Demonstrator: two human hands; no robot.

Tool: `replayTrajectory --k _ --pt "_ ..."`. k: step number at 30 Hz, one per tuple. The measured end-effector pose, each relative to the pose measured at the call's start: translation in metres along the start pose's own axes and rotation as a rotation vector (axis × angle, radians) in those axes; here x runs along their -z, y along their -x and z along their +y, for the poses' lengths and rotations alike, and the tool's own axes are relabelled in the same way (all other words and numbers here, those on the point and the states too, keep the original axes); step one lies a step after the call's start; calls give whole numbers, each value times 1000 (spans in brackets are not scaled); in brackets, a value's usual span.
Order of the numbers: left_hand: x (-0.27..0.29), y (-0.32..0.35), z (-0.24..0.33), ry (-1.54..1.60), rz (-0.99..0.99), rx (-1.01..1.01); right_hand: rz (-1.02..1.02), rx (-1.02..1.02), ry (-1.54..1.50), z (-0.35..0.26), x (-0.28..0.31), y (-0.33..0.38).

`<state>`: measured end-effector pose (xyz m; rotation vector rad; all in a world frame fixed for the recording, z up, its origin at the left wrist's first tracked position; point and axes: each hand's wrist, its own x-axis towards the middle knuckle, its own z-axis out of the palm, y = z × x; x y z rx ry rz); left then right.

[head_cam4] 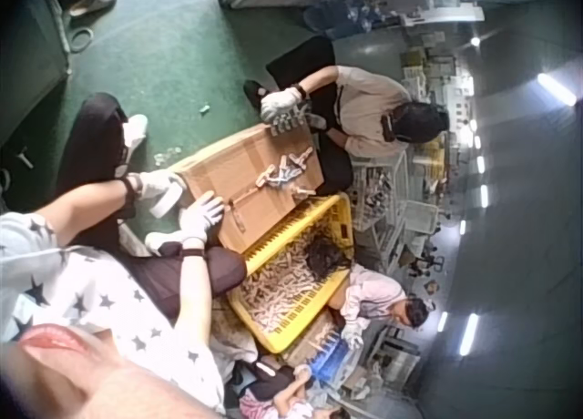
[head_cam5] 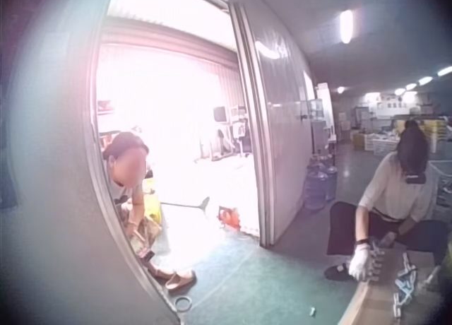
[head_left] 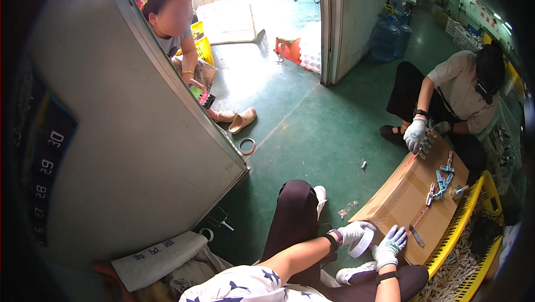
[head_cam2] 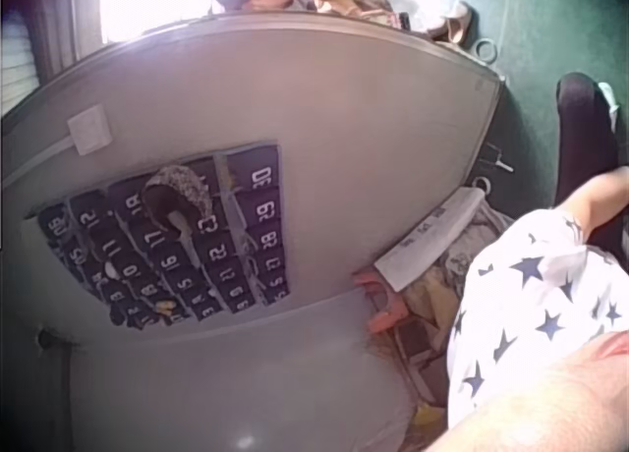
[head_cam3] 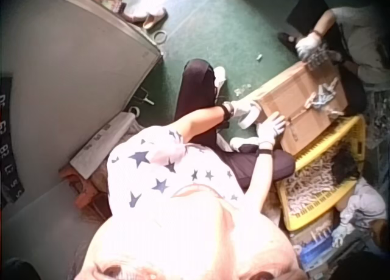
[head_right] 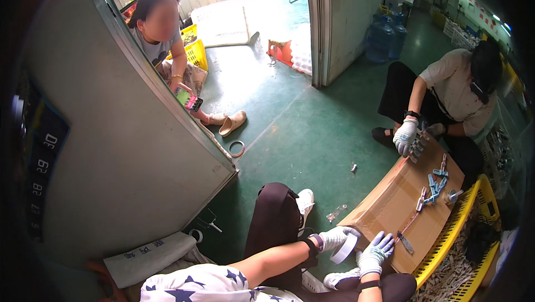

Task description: Packaging small components into bundles using adhesive tape.

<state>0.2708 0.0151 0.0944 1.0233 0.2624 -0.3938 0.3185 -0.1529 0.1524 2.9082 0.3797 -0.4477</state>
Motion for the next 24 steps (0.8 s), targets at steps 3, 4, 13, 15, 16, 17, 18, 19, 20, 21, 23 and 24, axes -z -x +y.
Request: replayTrajectory --k 3,4,13,15,16,17,18,19,20,21,23,24 --pt "0 -1 1 -20 -8 -9 -5 -5 4 1 -3 -1" --pt "1 -2 0 -33 -13 -18 -3 -5 11 1 -4 -2" --pt "5 -9 -12 82 -62 -5 1 -5 18 -2 -3 -2" --pt "6 -9 -12 86 -64 -8 -1 -7 25 -2 -3 -1" --pt "5 -8 -12 89 -67 -10 -3 -9 31 -2 -3 -1" --pt "5 -8 -12 89 -68 -10 -4 -10 32 -2 -4 -1" --pt "4 -8 -12 84 -64 -10 4 -11 27 -1 -5 -2" --pt "4 -8 -12 79 -61 -9 11 -12 23 -1 -6 -2" --pt "4 -8 -11 80 -62 -9 11 -13 23 -1 -5 -2" --pt "4 -7 -10 70 -54 -2 7 -12 27 -1 -4 -2" --pt "3 -6 -8 60 -45 6 3 -11 31 -2 -4 -2" --pt "3 -6 -8 68 -43 14 2 -11 33 -2 -3 -2"
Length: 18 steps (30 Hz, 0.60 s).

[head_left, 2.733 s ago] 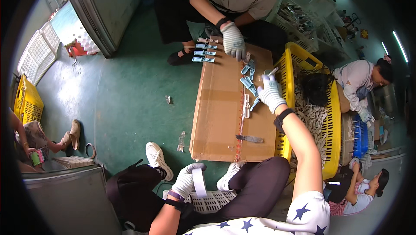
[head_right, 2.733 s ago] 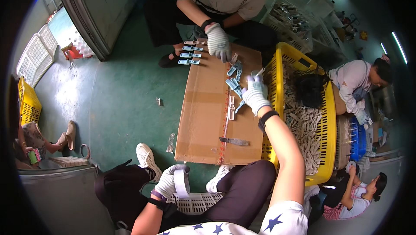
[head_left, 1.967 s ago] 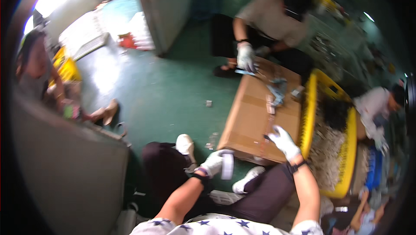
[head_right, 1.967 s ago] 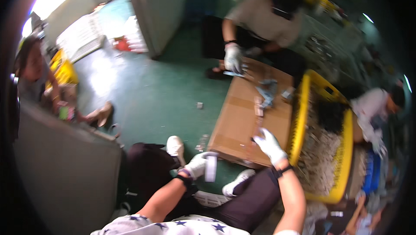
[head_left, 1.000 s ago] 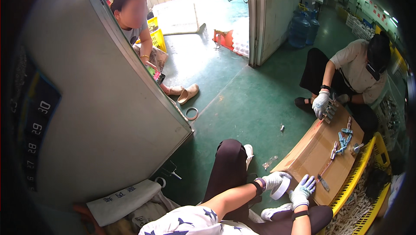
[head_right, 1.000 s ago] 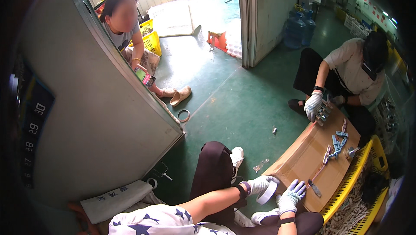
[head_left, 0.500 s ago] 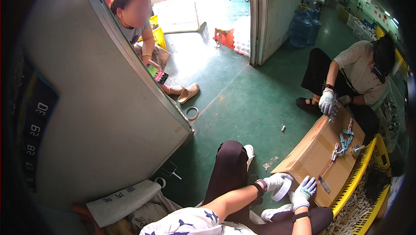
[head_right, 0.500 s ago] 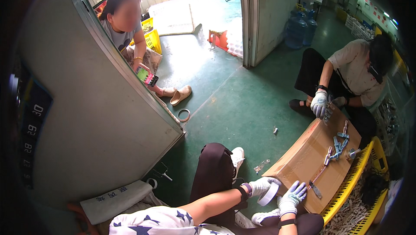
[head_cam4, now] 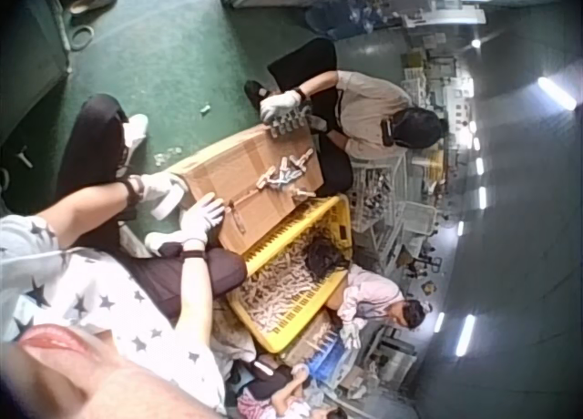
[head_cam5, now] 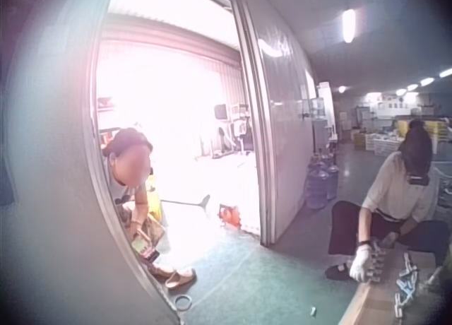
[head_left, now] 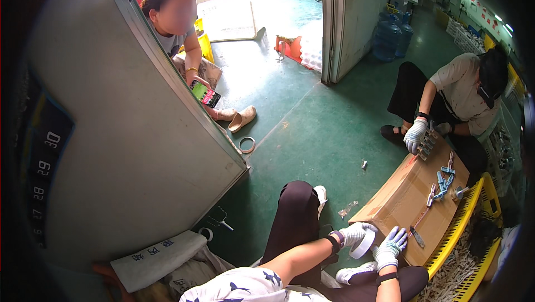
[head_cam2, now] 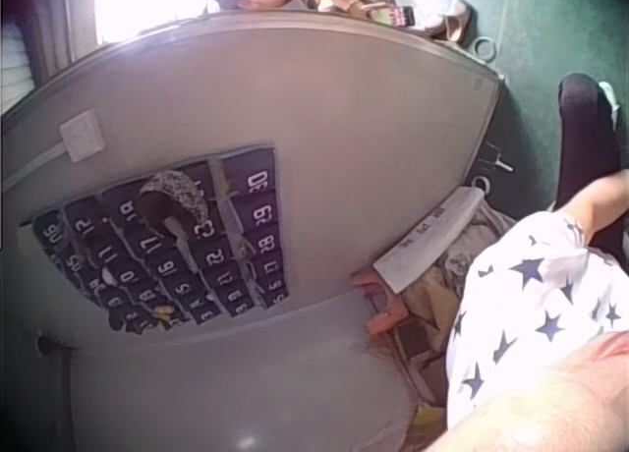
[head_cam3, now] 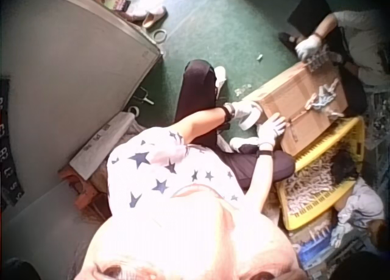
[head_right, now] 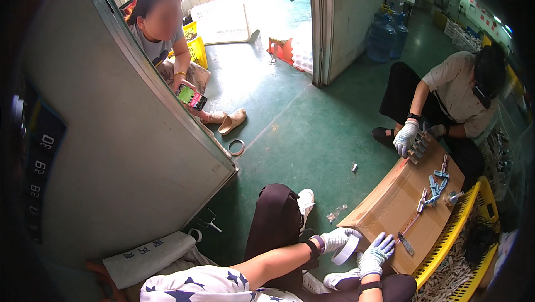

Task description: Packaging small components into bundles using adhesive tape.

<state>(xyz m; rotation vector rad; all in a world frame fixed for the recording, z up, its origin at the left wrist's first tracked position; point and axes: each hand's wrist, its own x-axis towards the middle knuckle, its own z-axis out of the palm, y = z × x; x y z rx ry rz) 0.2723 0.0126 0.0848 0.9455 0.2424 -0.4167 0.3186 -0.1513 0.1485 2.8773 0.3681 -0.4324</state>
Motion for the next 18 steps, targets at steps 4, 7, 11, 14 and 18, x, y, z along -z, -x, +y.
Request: replayTrajectory --k 4,7,11,14,18 --pt "1 -1 0 27 -8 4 -7 -2 -4 -1 3 0" --pt "3 -1 -1 8 -18 -26 -6 -4 7 -1 2 0" --pt "1 0 1 25 -13 -6 -11 -8 -10 0 3 1" --pt "1 0 0 -3 3 2 -8 -2 -24 0 2 1" --pt "2 0 0 -4 -6 -14 -6 -2 -26 -2 4 1"
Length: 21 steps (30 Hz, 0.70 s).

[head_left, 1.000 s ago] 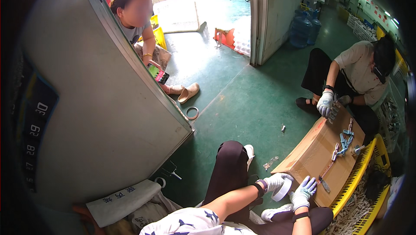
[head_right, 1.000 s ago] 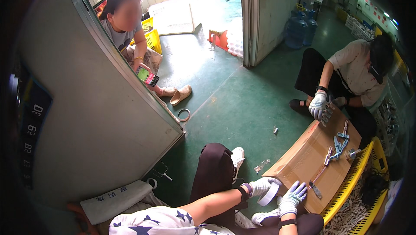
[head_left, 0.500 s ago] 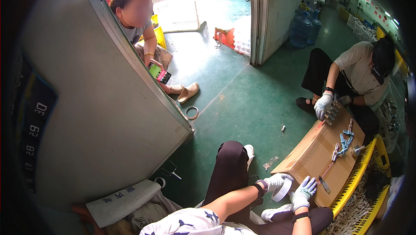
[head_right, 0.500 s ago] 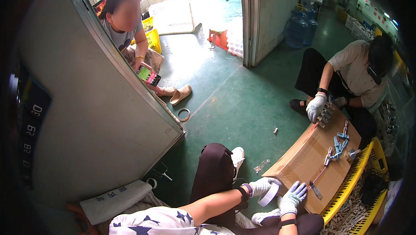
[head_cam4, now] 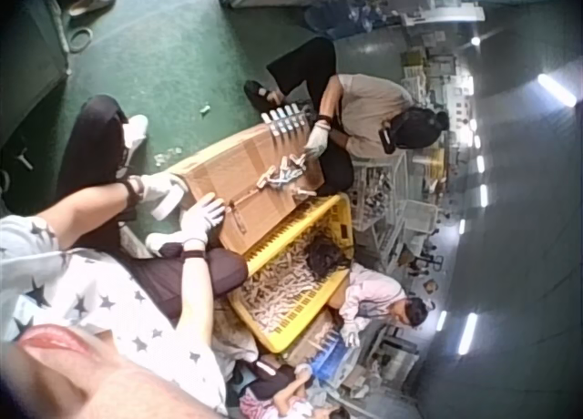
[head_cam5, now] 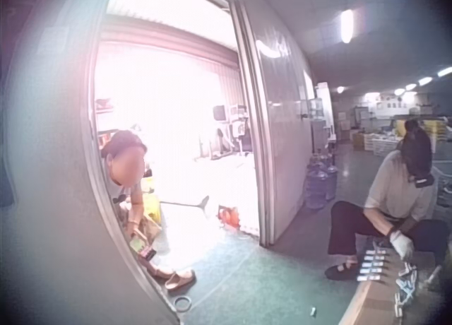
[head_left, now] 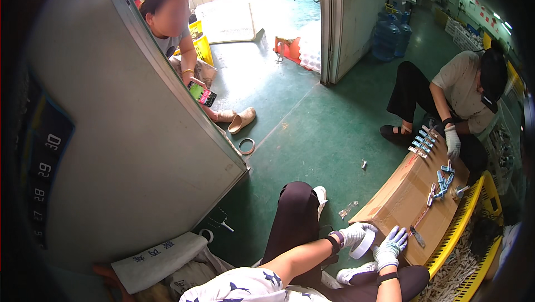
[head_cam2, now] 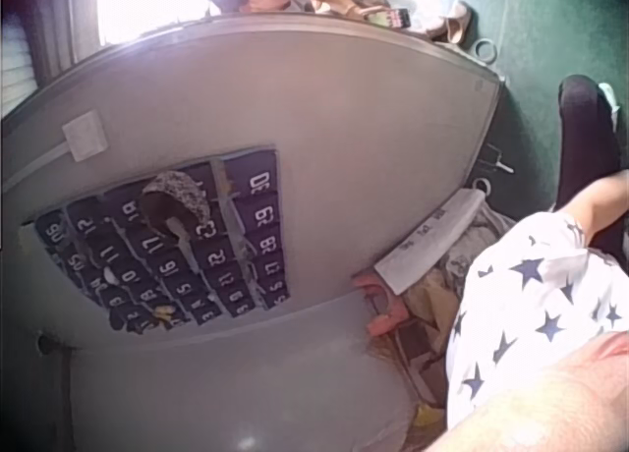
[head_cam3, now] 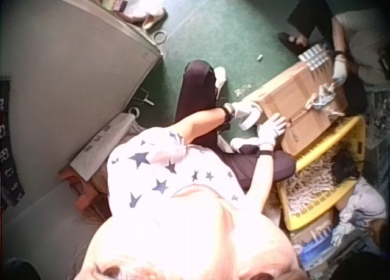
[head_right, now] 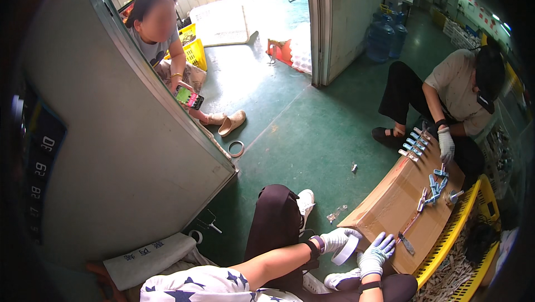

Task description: Packaging small components into bundles using adhesive tape.

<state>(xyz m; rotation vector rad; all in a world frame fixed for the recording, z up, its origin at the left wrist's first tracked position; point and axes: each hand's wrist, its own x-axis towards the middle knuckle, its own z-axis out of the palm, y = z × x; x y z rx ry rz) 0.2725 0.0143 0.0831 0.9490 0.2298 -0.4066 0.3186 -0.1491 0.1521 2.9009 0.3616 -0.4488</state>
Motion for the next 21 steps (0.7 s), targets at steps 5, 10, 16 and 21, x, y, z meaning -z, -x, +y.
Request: replayTrajectory --k 5,10,16,21 --pt "-4 2 4 -16 16 13 -1 -1 -6 1 0 1" --pt "-4 3 4 -20 21 20 15 -1 -11 2 -3 0" --pt "-3 1 0 -53 36 19 26 4 -21 3 -5 1" --pt "3 -3 -7 25 11 10 -11 -5 -17 -2 2 2"
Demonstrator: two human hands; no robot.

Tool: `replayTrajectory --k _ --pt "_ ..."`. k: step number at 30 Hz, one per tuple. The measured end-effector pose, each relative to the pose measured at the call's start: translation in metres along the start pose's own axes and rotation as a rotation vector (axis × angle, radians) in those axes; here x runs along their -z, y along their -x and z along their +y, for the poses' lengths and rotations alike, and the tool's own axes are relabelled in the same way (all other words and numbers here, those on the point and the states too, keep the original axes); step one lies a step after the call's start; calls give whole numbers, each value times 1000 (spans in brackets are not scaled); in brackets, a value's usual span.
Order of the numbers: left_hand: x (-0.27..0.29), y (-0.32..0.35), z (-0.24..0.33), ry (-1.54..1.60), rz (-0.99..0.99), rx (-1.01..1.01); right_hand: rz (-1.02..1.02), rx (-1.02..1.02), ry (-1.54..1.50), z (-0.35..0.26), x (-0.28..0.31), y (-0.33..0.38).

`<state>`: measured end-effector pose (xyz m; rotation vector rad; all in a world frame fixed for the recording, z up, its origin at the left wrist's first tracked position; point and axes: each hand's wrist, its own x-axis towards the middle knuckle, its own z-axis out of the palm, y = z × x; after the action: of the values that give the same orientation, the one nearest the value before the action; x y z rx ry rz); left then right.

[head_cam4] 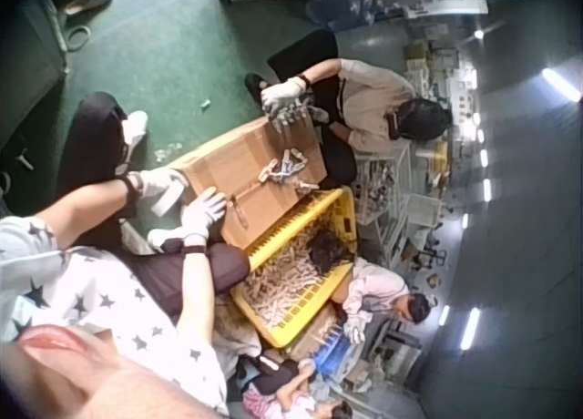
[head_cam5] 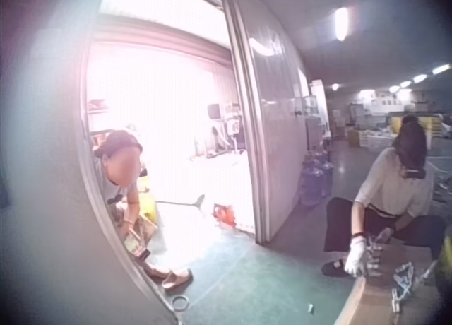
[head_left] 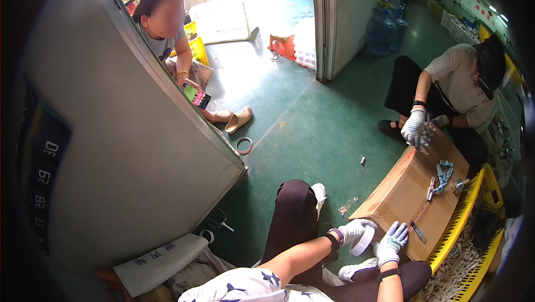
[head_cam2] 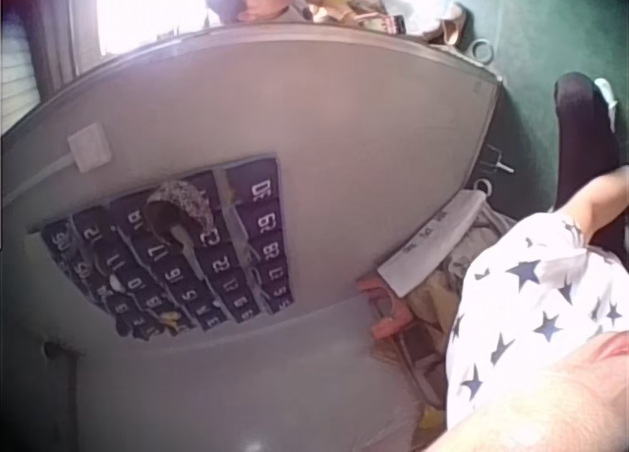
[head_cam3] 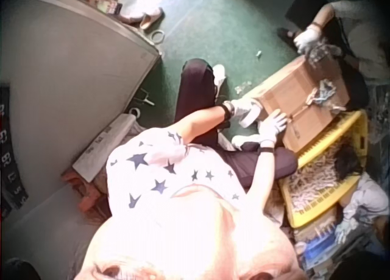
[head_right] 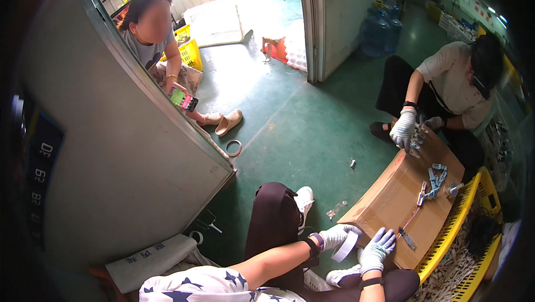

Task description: Packaging small components into bundles using adhesive tape.

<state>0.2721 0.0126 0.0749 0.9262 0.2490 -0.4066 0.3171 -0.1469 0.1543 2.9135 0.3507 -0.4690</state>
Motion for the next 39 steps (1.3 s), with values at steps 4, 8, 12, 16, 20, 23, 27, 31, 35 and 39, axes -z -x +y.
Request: replayTrajectory --k 4,8,12,16,20,23,27,31,35,39 --pt "-3 -1 0 -30 -2 -36 56 13 1 7 -9 -3" --pt "-5 4 6 -6 -4 1 30 -2 -15 7 -7 -3" --pt "-9 7 10 -96 73 -6 16 -3 -33 5 -3 0" --pt "-17 10 13 -65 92 3 18 -5 -30 9 -12 -5" --pt "-25 16 23 -72 115 52 27 1 -33 10 -14 -3" --pt "-22 18 22 -57 97 46 29 7 -23 8 -7 -2" --pt "-12 11 14 -124 90 6 31 8 -36 5 -6 -1" --pt "-9 9 10 -41 55 27 4 5 -52 2 4 1" --pt "-13 8 9 -49 73 -1 4 5 -52 4 4 1" --pt "-13 7 10 -103 84 -9 36 19 -39 6 -1 0"
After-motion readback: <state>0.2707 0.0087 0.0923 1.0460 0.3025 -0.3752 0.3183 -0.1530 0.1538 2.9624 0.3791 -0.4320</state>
